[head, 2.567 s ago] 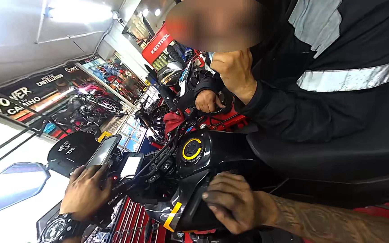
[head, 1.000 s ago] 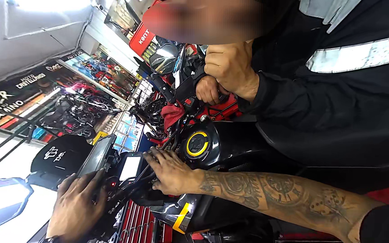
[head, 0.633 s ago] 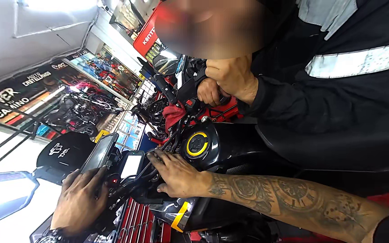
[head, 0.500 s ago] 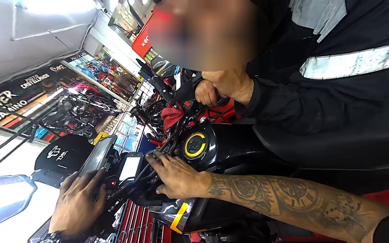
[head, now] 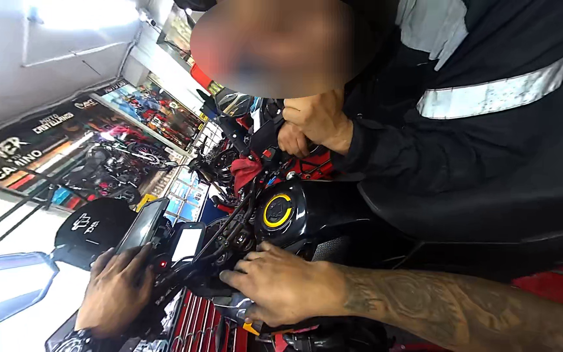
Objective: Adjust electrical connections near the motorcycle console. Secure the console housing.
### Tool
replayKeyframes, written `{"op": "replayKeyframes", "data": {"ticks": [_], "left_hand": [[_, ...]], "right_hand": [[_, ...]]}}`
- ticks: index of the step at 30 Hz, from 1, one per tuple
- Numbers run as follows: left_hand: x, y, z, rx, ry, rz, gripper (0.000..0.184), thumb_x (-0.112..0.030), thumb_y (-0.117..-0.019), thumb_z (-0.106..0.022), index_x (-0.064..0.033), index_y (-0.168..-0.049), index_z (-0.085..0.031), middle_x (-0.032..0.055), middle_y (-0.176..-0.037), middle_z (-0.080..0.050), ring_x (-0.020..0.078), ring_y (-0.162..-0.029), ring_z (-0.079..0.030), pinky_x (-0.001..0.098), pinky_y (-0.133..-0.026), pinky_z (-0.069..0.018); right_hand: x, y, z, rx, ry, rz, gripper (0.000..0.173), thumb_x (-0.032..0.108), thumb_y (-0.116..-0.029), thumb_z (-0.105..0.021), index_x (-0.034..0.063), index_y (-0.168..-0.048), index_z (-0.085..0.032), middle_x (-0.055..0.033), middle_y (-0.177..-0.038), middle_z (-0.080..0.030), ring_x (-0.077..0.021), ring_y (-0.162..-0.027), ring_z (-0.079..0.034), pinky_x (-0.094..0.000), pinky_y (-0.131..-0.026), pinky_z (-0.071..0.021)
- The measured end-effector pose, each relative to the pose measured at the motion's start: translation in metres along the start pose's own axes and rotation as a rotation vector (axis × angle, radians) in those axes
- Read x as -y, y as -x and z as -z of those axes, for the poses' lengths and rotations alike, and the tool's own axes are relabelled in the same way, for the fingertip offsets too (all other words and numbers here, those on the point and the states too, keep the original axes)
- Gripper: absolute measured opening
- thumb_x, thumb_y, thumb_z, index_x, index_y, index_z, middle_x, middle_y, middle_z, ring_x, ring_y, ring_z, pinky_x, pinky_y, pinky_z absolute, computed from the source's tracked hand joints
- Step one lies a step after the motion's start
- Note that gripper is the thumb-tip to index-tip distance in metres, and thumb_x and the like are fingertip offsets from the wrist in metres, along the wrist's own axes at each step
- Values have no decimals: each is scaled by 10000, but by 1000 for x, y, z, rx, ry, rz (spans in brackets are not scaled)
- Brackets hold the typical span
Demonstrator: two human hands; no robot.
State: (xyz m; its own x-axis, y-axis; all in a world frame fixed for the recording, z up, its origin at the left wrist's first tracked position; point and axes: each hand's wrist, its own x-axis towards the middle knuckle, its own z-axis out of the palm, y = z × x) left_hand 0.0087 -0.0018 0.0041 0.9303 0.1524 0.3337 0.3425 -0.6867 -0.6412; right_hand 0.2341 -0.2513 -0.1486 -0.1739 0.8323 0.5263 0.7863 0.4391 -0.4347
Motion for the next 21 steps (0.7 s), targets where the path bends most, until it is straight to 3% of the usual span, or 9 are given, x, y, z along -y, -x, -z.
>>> {"op": "replayKeyframes", "data": {"ticks": [3, 6, 9, 11, 15, 18, 21], "left_hand": [[-2, -1, 1, 5, 2, 6, 553, -386, -923, -418, -60, -1240, -733, 185, -1160, -721, 383, -1106, -680, 611, -1148, -350], [-3, -1, 4, 18, -6, 10, 543, -375, -918, -438, -57, -1248, -728, 176, -1176, -722, 373, -1128, -679, 599, -1158, -354], [-3, 0, 3, 39, -4, 25, 535, -362, -917, -447, -64, -1267, -721, 165, -1187, -718, 357, -1147, -672, 585, -1179, -338], [-3, 1, 3, 28, -4, 28, 540, -369, -924, -428, -72, -1264, -724, 154, -1179, -723, 348, -1145, -675, 582, -1177, -341], [-3, -1, 0, -6, 0, 20, 520, -350, -920, -430, -94, -1255, -733, 145, -1157, -732, 346, -1122, -687, 590, -1157, -362], [-6, -4, -1, -14, -6, 10, 511, -343, -915, -444, -96, -1257, -733, 146, -1153, -734, 347, -1125, -687, 587, -1157, -365], [-2, 1, 1, 14, -37, 16, 511, -361, -936, -433, -114, -1271, -729, 116, -1190, -730, 313, -1167, -674, 555, -1176, -365]], "right_hand": [[-5, -16, -5, -43, -5, -13, 698, 385, -923, -734, 102, -1503, -468, -169, -1267, -656, -367, -1163, -638, -606, -990, -481], [-32, -53, -6, -196, 5, -102, 611, 348, -967, -684, 129, -1505, -494, -144, -1235, -677, -326, -1109, -664, -554, -943, -521], [-70, -97, 1, -391, 49, -226, 462, 314, -964, -674, 145, -1389, -605, -110, -1128, -701, -294, -971, -700, -530, -816, -578], [-89, -124, 11, -356, 43, -296, 360, 320, -959, -668, 140, -1271, -662, -112, -1065, -713, -307, -959, -704, -551, -790, -572], [-112, -173, 21, -108, 56, -360, 261, 318, -928, -690, 90, -1053, -721, -149, -988, -713, -356, -958, -692, -607, -758, -542], [-114, -195, 19, -22, 83, -325, 268, 316, -932, -699, 60, -1012, -713, -172, -1010, -696, -379, -979, -677, -624, -753, -532], [-67, -173, -1, -175, 20, -150, 254, 345, -975, -661, 134, -1087, -748, -107, -961, -730, -313, -921, -706, -587, -774, -563]]}}
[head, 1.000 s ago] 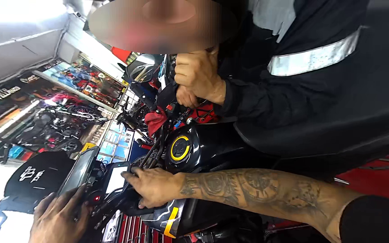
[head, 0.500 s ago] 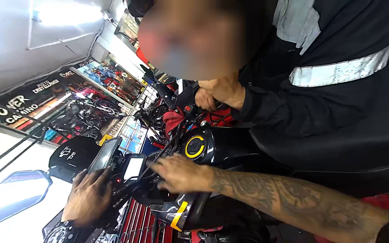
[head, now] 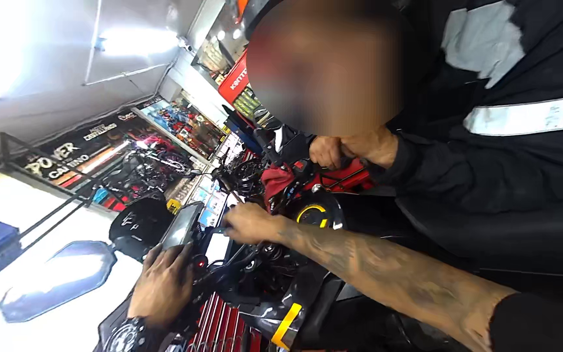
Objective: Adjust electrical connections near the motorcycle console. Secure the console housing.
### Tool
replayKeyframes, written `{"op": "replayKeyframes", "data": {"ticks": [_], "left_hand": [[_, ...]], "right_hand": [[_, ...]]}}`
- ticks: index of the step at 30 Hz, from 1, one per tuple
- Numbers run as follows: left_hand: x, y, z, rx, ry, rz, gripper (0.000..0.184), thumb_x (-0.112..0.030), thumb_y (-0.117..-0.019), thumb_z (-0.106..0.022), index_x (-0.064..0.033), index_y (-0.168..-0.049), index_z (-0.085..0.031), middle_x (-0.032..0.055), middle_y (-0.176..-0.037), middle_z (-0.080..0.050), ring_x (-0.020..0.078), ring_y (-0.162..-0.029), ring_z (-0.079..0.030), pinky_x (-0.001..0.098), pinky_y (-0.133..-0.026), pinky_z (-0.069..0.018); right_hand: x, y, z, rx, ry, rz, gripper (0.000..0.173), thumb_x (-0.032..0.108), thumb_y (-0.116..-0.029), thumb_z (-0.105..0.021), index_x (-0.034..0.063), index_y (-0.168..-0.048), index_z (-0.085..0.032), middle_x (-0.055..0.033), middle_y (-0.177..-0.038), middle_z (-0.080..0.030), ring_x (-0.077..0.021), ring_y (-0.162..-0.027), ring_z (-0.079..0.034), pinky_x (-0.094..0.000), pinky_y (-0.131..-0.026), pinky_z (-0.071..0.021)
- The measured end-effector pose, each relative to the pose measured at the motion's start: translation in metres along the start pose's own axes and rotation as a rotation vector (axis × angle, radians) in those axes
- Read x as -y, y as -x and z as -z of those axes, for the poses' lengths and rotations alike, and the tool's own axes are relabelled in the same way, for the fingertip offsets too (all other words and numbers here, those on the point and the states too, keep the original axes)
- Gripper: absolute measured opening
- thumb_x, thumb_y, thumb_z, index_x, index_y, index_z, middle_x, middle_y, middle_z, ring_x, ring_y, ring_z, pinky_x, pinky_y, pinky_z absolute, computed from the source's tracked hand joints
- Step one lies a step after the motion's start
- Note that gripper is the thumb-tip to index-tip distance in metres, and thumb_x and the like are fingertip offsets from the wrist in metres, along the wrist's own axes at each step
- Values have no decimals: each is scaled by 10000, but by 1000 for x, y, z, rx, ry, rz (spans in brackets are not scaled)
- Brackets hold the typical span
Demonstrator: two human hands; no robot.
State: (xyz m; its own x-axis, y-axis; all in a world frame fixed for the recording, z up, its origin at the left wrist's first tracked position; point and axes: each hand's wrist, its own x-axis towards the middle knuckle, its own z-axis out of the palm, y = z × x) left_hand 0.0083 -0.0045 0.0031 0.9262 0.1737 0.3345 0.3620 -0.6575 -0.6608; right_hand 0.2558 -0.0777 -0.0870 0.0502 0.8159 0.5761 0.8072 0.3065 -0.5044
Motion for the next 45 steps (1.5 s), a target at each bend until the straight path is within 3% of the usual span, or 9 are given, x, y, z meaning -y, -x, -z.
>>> {"op": "replayKeyframes", "data": {"ticks": [2, 5, 9, 16, 22, 27, 36, 41, 45], "left_hand": [[1, -1, -1, 6, 1, 2, 510, -354, -939, -429, -112, -1276, -727, 107, -1195, -728, 302, -1174, -670, 547, -1183, -364], [3, 0, -3, 7, 7, -3, 511, -356, -940, -426, -110, -1270, -728, 110, -1199, -725, 302, -1176, -669, 546, -1185, -361], [3, 0, -2, 7, 20, -17, 525, -360, -941, -421, -90, -1276, -722, 134, -1194, -726, 327, -1158, -678, 568, -1179, -356], [0, -2, -1, -14, 30, -17, 538, -367, -920, -423, -70, -1245, -733, 166, -1178, -726, 369, -1133, -680, 593, -1156, -356], [-2, -2, 0, -13, 36, -15, 548, -369, -914, -425, -62, -1250, -731, 180, -1165, -725, 385, -1121, -680, 609, -1156, -347], [1, 3, 7, 98, 71, 12, 481, -306, -935, -539, -59, -1321, -686, 225, -1229, -694, 440, -1192, -636, 619, -1189, -297], [2, 1, 4, 94, 71, 14, 450, -266, -950, -548, -56, -1326, -678, 220, -1222, -696, 422, -1172, -648, 614, -1188, -296], [1, 2, 5, 107, 70, 13, 467, -289, -938, -565, -61, -1329, -677, 229, -1246, -686, 437, -1214, -627, 617, -1203, -277], [0, 1, 4, 89, 70, 12, 473, -276, -932, -566, -57, -1338, -672, 232, -1241, -688, 436, -1215, -629, 610, -1205, -285]], "right_hand": [[35, 40, -11, 47, -6, 84, 363, 361, -974, -654, 177, -1287, -681, -125, -971, -722, -338, -919, -702, -601, -779, -558], [70, 68, -33, 205, -26, 133, 693, 339, -940, -697, 188, -1556, -416, -192, -932, -694, -415, -861, -685, -629, -730, -535], [82, 62, -47, 261, -1, 81, 853, 325, -913, -734, 87, -1601, -289, -202, -961, -687, -411, -887, -683, -600, -750, -538], [81, 50, -46, 243, 32, 53, 797, 282, -890, -753, 45, -1545, -366, -202, -1021, -691, -401, -940, -685, -584, -776, -543], [80, 52, -42, 280, 52, 34, 811, 276, -891, -752, 49, -1558, -350, -203, -1068, -690, -397, -980, -679, -578, -803, -538], [78, 63, -44, 273, 19, 34, 674, 264, -959, -682, 55, -1536, -402, -221, -1061, -695, -410, -971, -681, -596, -819, -533], [78, 69, -46, 268, 33, 19, 801, 279, -891, -750, 78, -1562, -360, -204, -1004, -703, -401, -911, -691, -583, -745, -543], [80, 82, -38, 351, 63, -13, 682, 331, -906, -749, -20, -1428, -485, -232, -1086, -688, -419, -984, -679, -606, -798, -538], [85, 114, -10, 402, 73, -10, 436, 361, -935, -715, -47, -1082, -666, -236, -1013, -692, -423, -952, -676, -622, -765, -528]]}}
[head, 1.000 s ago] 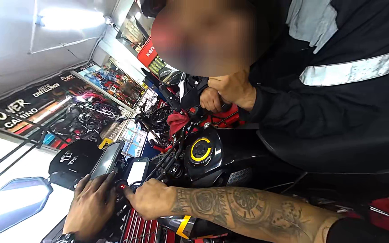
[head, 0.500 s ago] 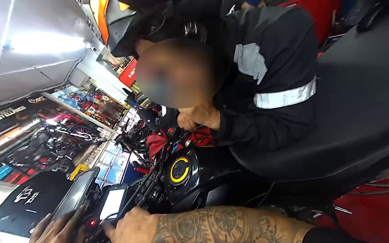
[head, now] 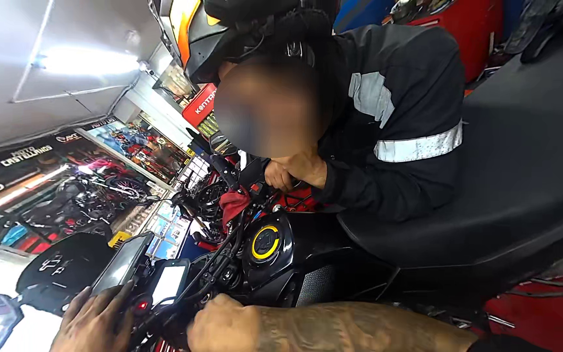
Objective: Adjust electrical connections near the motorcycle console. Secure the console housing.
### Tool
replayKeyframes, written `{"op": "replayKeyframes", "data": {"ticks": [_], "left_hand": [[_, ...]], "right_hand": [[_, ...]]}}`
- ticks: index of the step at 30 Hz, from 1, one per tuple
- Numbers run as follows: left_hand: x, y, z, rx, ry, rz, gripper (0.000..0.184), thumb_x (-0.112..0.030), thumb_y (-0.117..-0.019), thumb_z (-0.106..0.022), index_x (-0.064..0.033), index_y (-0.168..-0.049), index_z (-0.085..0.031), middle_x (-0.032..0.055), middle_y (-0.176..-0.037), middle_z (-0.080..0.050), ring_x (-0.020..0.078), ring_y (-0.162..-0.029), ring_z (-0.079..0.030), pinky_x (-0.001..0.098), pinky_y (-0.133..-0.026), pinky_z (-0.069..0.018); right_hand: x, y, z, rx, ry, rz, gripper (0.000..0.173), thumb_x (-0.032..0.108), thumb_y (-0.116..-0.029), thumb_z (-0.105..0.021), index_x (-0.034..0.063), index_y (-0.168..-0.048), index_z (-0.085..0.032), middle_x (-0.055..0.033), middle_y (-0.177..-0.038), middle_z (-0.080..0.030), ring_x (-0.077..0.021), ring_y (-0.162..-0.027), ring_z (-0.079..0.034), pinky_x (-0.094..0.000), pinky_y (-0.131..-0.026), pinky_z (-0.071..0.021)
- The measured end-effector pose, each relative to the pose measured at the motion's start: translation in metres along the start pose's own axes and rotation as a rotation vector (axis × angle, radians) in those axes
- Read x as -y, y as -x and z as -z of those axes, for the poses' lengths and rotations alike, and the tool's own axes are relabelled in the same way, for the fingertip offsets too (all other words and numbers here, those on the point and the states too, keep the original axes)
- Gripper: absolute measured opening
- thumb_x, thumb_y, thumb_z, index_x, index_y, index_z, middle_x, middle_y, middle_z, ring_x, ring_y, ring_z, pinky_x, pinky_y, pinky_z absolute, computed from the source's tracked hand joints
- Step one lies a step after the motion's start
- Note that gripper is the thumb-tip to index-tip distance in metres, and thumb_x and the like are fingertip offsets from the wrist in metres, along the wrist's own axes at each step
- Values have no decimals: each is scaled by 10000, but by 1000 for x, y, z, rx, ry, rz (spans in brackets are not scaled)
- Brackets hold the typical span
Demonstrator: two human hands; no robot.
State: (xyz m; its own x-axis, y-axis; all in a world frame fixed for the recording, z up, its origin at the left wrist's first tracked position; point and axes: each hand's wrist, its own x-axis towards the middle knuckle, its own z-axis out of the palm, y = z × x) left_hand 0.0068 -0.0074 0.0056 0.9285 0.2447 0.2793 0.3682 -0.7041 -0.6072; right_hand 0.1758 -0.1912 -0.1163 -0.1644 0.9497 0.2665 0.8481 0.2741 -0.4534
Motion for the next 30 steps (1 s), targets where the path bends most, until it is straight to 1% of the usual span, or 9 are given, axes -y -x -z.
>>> {"op": "replayKeyframes", "data": {"ticks": [2, 5, 7, 11, 15, 17, 20, 23, 30], "left_hand": [[1, -1, 1, -1, 4, -3, 469, -269, -935, -575, -57, -1341, -671, 231, -1239, -691, 441, -1213, -630, 612, -1202, -287], [6, 1, -7, -35, 10, -19, 477, -290, -930, -556, -71, -1337, -677, 221, -1228, -695, 433, -1199, -637, 614, -1202, -286], [9, 0, -10, -63, 16, -22, 485, -304, -929, -537, -81, -1335, -679, 215, -1223, -697, 427, -1196, -640, 615, -1199, -289], [5, 1, -8, -52, 58, -15, 483, -288, -939, -538, -54, -1341, -670, 244, -1231, -687, 446, -1196, -638, 625, -1198, -287], [6, 0, -13, -127, 41, -48, 522, -336, -919, -486, -34, -1284, -705, 231, -1180, -707, 432, -1142, -667, 636, -1178, -308], [6, -3, -19, -203, 3, -59, 542, -378, -904, -453, -50, -1227, -740, 191, -1120, -728, 392, -1093, -689, 625, -1159, -342], [1, 1, -12, -116, -35, -13, 492, -339, -920, -511, -56, -1266, -717, 164, -1180, -720, 354, -1164, -668, 586, -1202, -320], [3, -1, -11, -99, -51, -16, 476, -319, -916, -527, -63, -1270, -715, 140, -1193, -717, 322, -1181, -659, 564, -1216, -307], [1, -2, -6, -87, -45, -47, 525, -359, -928, -458, -66, -1280, -715, 167, -1172, -721, 357, -1148, -675, 595, -1185, -334]], "right_hand": [[-2, 58, 9, -58, -24, 43, 414, 410, -946, -696, -3, -933, -698, -210, -897, -695, -412, -877, -682, -620, -735, -517], [-33, 171, 6, -177, 36, 42, 424, 521, -927, -673, 102, -882, -717, -117, -696, -647, -343, -677, -666, -571, -607, -509], [-69, 230, 7, -37, 147, -74, 443, 564, -915, -674, 124, -932, -721, -100, -676, -641, -334, -642, -659, -566, -582, -512], [-109, 265, 13, 387, 183, -403, 489, 529, -913, -710, 61, -1057, -687, -169, -838, -683, -398, -818, -676, -612, -725, -506], [-104, 258, 19, 366, 188, -412, 496, 551, -916, -693, 82, -1078, -678, -142, -822, -674, -368, -796, -672, -579, -702, -507], [-99, 250, 17, 334, 183, -372, 567, 590, -913, -681, 97, -1192, -657, -138, -834, -680, -368, -799, -675, -582, -711, -513], [-87, 224, 9, 132, 182, -173, 705, 621, -903, -668, 145, -1412, -562, -114, -772, -673, -350, -704, -675, -570, -644, -533], [-59, 167, 10, -118, 83, 5, 740, 571, -917, -678, 150, -1496, -491, -110, -760, -668, -345, -684, -667, -576, -644, -541], [-13, -18, 5, -215, 33, 88, 831, 371, -876, -778, 113, -1558, -378, -209, -1033, -695, -418, -956, -683, -614, -777, -539]]}}
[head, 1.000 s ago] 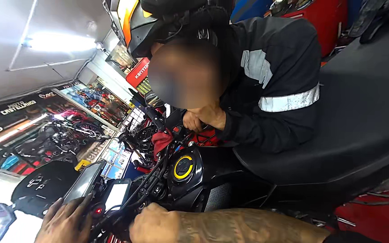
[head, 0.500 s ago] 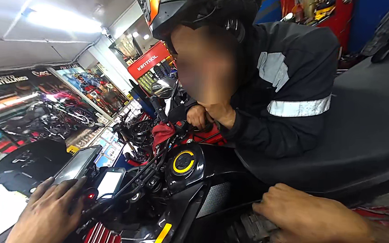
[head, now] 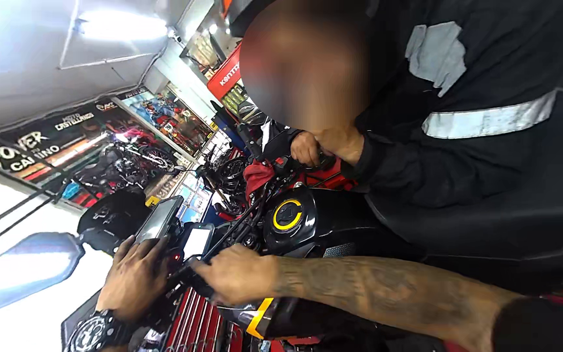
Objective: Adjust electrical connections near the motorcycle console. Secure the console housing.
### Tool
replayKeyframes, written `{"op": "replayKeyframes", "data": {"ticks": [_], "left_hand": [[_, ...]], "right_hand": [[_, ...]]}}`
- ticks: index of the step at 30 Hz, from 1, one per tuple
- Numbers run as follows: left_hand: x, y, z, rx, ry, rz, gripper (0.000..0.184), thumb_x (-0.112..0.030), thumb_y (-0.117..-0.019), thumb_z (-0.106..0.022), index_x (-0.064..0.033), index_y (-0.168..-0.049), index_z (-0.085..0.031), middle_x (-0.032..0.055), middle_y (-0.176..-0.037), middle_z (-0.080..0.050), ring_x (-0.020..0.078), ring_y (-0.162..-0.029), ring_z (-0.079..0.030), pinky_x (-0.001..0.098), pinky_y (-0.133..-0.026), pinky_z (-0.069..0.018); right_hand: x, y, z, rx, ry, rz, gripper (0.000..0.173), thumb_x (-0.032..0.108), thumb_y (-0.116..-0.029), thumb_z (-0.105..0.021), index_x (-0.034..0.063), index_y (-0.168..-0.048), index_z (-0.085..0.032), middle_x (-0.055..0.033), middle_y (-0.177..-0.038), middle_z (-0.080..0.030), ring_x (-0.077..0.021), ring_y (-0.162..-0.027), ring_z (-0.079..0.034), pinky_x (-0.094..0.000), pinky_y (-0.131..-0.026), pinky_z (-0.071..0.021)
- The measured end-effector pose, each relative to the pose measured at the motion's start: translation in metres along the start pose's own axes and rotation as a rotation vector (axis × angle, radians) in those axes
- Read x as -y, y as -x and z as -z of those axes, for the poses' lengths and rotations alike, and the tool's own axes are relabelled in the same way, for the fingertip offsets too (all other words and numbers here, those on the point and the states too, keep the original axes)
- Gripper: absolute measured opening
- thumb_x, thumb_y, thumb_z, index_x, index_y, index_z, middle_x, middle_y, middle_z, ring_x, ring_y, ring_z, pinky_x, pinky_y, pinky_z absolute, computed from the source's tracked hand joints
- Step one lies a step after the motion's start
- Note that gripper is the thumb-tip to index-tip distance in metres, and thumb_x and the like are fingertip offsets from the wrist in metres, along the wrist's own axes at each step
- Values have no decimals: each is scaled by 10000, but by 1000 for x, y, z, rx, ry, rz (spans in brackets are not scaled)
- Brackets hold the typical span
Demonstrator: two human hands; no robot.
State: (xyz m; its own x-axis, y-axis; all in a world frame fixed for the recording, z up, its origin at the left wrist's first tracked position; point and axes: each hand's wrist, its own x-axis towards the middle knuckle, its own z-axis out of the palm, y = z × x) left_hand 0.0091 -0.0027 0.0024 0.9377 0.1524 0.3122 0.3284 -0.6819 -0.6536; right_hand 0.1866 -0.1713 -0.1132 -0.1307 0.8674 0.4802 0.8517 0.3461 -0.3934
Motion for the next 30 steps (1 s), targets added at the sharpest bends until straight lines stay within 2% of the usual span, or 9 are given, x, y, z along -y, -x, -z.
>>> {"op": "replayKeyframes", "data": {"ticks": [4, 6, 12, 14, 16, 18, 19, 24, 30], "left_hand": [[-5, -1, 3, -8, 4, 32, 512, -332, -913, -471, -69, -1273, -722, 176, -1161, -725, 371, -1140, -678, 603, -1176, -338], [-5, -1, 2, 3, -3, 46, 508, -324, -920, -464, -81, -1288, -716, 165, -1170, -725, 367, -1146, -674, 594, -1187, -329], [-3, 0, -1, -15, -4, 40, 512, -350, -929, -452, -82, -1268, -726, 165, -1155, -728, 373, -1135, -678, 596, -1181, -333], [-3, 0, 0, -16, 1, 36, 507, -346, -929, -451, -90, -1267, -728, 163, -1153, -728, 370, -1130, -679, 596, -1182, -332], [-2, -1, 0, -16, 0, 35, 498, -340, -927, -459, -90, -1264, -728, 159, -1160, -728, 367, -1128, -682, 597, -1182, -334], [-3, -1, 2, -3, -8, 37, 496, -332, -918, -473, -82, -1260, -729, 156, -1165, -728, 363, -1128, -682, 598, -1180, -333], [-4, -2, 3, 3, -12, 42, 495, -328, -917, -476, -81, -1263, -728, 155, -1170, -727, 359, -1132, -683, 596, -1183, -334], [-4, -3, 6, 32, -31, 48, 488, -324, -927, -470, -87, -1267, -727, 141, -1194, -728, 346, -1155, -679, 582, -1189, -336], [-6, -2, 2, 6, -49, 50, 486, -326, -922, -475, -103, -1272, -729, 116, -1174, -737, 331, -1151, -684, 570, -1187, -346]], "right_hand": [[-7, -50, -25, 41, 34, -11, 927, 342, -819, -836, 116, -1578, -353, -259, -1399, -543, -463, -1282, -530, -651, -934, -491], [-9, -55, -33, 35, 32, -8, 968, 334, -803, -847, 134, -1594, -328, -259, -1453, -496, -463, -1327, -492, -665, -971, -469], [-10, -53, -45, 13, 8, -3, 1020, 321, -805, -845, 176, -1626, -256, -243, -1429, -527, -453, -1317, -510, -657, -966, -473], [-10, -53, -43, 13, -4, -2, 1002, 326, -808, -840, 184, -1620, -271, -240, -1414, -539, -453, -1305, -519, -659, -956, -475], [-18, -52, -32, -7, -59, -12, 847, 328, -860, -790, 183, -1581, -370, -229, -1349, -586, -439, -1234, -572, -653, -909, -496], [-34, -57, -14, -112, -151, -99, 462, 280, -932, -705, 117, -1353, -609, -187, -1160, -684, -390, -1066, -667, -625, -826, -537], [-47, -64, -4, -153, -175, -172, 322, 267, -955, -676, 89, -1223, -663, -172, -1065, -703, -375, -992, -691, -612, -782, -552], [-102, -115, 7, -3, -52, -403, 288, 291, -904, -725, 17, -989, -697, -208, -1027, -693, -404, -977, -679, -632, -741, -531], [-109, -144, -8, 225, 77, -450, 335, 264, -919, -712, -13, -1104, -683, -225, -1130, -678, -416, -1058, -652, -654, -814, -502]]}}
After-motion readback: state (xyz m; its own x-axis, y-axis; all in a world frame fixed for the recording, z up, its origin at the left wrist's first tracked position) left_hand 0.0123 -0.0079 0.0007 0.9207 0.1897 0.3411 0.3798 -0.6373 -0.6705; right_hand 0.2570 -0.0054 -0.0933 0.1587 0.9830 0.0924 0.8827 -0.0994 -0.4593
